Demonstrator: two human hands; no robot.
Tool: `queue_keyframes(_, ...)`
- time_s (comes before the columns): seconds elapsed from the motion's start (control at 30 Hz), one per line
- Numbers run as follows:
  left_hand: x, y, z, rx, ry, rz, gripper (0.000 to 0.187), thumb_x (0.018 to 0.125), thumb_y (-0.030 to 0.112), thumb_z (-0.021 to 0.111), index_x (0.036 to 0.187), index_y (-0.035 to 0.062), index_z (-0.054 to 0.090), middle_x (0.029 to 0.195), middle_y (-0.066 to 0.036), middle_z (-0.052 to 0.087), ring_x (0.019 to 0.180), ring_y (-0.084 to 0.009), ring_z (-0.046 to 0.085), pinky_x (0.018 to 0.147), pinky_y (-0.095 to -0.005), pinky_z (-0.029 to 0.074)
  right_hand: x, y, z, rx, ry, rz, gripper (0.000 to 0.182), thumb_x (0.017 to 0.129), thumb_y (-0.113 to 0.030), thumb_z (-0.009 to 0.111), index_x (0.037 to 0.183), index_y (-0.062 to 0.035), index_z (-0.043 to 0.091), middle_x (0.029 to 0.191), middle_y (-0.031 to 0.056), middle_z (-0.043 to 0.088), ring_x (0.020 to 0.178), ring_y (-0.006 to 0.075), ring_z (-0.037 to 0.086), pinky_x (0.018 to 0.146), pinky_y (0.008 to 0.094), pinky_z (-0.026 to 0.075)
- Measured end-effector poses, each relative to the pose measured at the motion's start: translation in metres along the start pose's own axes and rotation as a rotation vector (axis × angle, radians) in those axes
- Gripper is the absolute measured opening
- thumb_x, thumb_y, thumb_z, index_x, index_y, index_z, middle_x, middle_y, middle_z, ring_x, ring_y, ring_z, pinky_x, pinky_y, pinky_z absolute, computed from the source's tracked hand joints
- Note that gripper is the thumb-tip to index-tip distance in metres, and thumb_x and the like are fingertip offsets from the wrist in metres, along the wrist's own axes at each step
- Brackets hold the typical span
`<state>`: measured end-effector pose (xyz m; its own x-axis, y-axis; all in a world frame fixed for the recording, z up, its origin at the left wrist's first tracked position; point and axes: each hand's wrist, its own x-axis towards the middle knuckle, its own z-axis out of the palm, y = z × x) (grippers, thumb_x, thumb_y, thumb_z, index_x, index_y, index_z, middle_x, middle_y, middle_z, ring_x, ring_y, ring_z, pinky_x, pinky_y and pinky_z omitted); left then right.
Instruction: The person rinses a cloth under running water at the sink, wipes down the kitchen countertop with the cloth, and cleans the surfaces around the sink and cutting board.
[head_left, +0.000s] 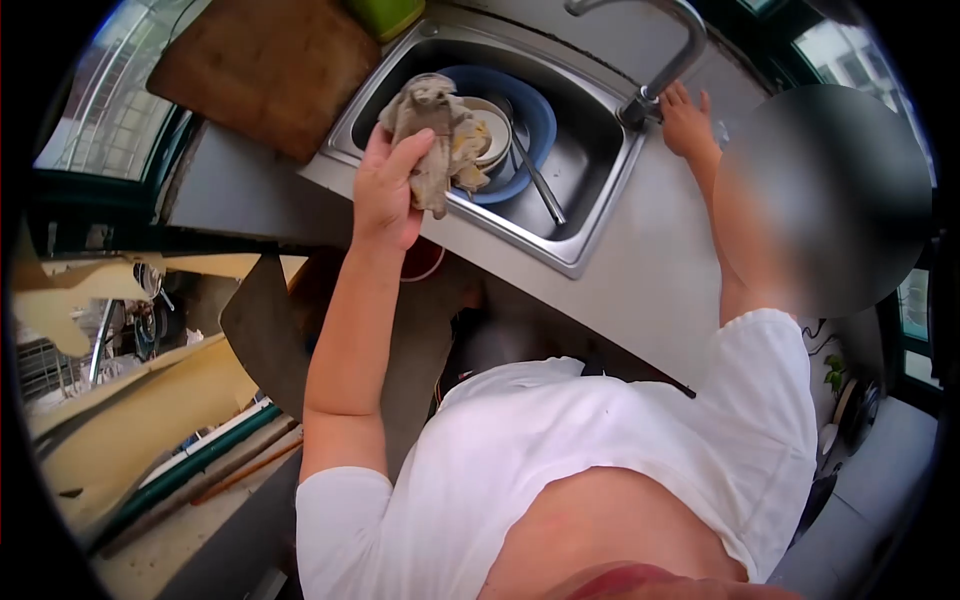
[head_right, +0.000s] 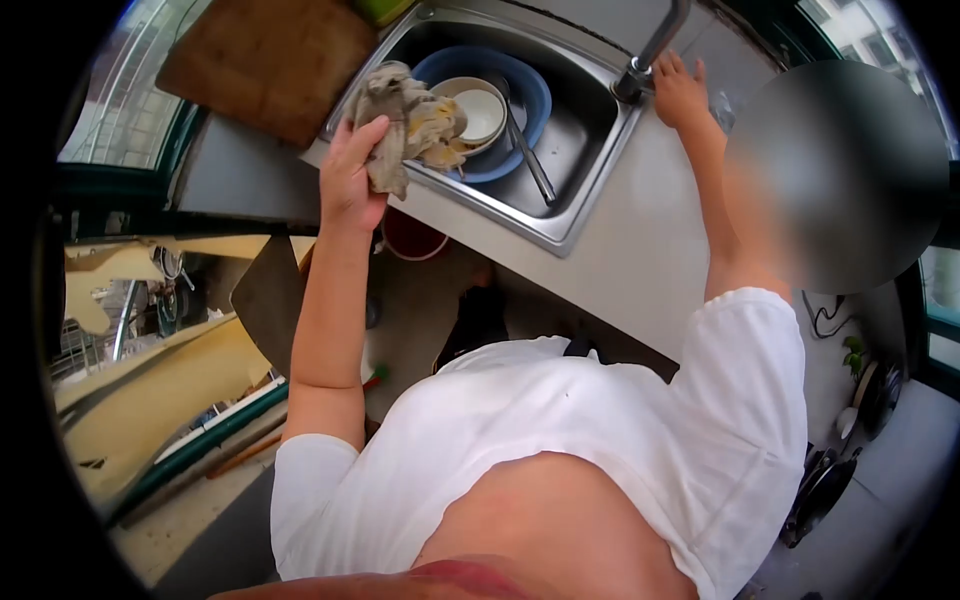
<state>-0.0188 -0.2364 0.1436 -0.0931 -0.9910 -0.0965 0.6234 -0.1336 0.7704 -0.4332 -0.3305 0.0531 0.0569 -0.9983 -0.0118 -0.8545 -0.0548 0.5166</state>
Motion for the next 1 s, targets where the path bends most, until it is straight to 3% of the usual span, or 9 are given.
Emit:
queue_keyframes(0.13,0.063,0.005,-0.009,0.001,-0.052,-0.1,0.031,0.087,0.011,0.057,0.116,0.0028,0.048,0.105,-0.006,0.058,0.093,-0.0142,0.058,0.08,-0.0273,0.048,0.002,-0.001,-0.004,-0.025,-0.204,0.053,0.038,0.085,-0.012,0.039,0.12,-0.0051,0.051,0.133,0.0064,0.044,0.133,0.0185,0.026,0.105,0.0528,0.019)
queue_keyframes(0.23,0.098,-0.005,-0.02,-0.039,-0.054,-0.2,0.028,0.088,0.015,0.058,0.112,0.0024,0.052,0.101,-0.007,0.06,0.089,-0.0142,0.059,0.077,-0.0271,0.049,-0.01,-0.009,-0.01,0.028,-0.067,0.111,0.035,0.085,-0.015,0.042,0.116,-0.0055,0.054,0.125,0.0067,0.052,0.125,0.0222,0.04,0.101,0.0473,0.03)
queue_keyframes(0.33,0.121,-0.02,-0.025,-0.065,-0.045,-0.258,0.026,0.088,0.016,0.058,0.109,0.0021,0.054,0.098,-0.007,0.061,0.085,-0.0141,0.06,0.075,-0.0269,0.05,-0.018,-0.052,-0.083,0.407,-0.434,0.325,0.035,0.085,-0.018,0.047,0.117,-0.0058,0.054,0.115,0.0097,0.059,0.112,0.0266,0.052,0.092,0.0401,0.041)
queue_keyframes(0.47,0.144,-0.048,-0.01,-0.012,-0.056,-0.35,0.025,0.087,0.017,0.059,0.107,0.0019,0.056,0.095,-0.004,0.062,0.082,-0.0121,0.06,0.072,-0.0244,0.048,-0.013,-0.11,-0.079,1.746,-0.199,0.133,0.044,0.084,-0.011,0.053,0.127,-0.0073,0.045,0.115,0.0101,0.056,0.099,0.0192,0.057,0.082,0.0305,0.045)
queue_keyframes(0.53,0.153,-0.056,-0.005,0.149,-0.149,-0.403,0.024,0.087,0.021,0.06,0.106,0.0063,0.057,0.09,-0.001,0.06,0.079,-0.0096,0.057,0.07,-0.0219,0.045,0.008,-0.131,-0.099,1.976,-0.153,0.1,0.049,0.083,-0.007,0.051,0.131,-0.0083,0.041,0.12,0.0084,0.053,0.103,0.0192,0.053,0.088,0.0287,0.042)
queue_keyframes(0.7,0.171,-0.059,-0.006,0.383,-0.228,-0.473,0.021,0.087,0.027,0.058,0.102,0.0127,0.056,0.086,0.004,0.057,0.079,-0.0072,0.052,0.072,-0.0216,0.039,0.048,-0.153,-0.122,1.899,0.0,-0.165,0.061,0.075,0.0,0.048,0.135,-0.0087,0.037,0.116,0.0094,0.051,0.108,0.0165,0.05,0.093,0.0269,0.038)
queue_keyframes(0.87,0.194,-0.077,-0.025,0.452,-0.281,-0.321,0.027,0.087,0.029,0.06,0.105,0.0106,0.053,0.096,-0.002,0.056,0.092,-0.01,0.051,0.077,-0.0245,0.041,0.064,-0.165,-0.116,1.71,0.182,0.074,0.028,0.077,-0.019,0.063,0.099,-0.0024,0.06,0.087,0.0105,0.063,0.081,0.02,0.061,0.073,0.0302,0.047)
queue_keyframes(0.93,0.184,-0.084,-0.025,0.766,-0.278,-0.063,0.071,0.072,0.021,0.077,0.124,0.0064,0.032,0.098,-0.008,0.056,0.092,-0.0153,0.054,0.081,-0.0282,0.044,0.077,-0.165,-0.113,1.642,0.308,0.085,0.025,0.078,-0.025,0.064,0.086,-0.0008,0.062,0.075,0.0118,0.063,0.07,0.0187,0.06,0.065,0.0301,0.046)
queue_keyframes(1.0,0.175,-0.085,-0.025,1.035,-0.307,0.076,0.071,0.07,0.015,0.077,0.123,0.0073,0.03,0.097,-0.011,0.055,0.09,-0.0182,0.056,0.078,-0.0292,0.045,0.082,-0.164,-0.119,1.792,0.24,0.168,0.026,0.081,-0.026,0.062,0.087,-0.0007,0.062,0.074,0.0114,0.062,0.068,0.0183,0.058,0.064,0.03,0.046)
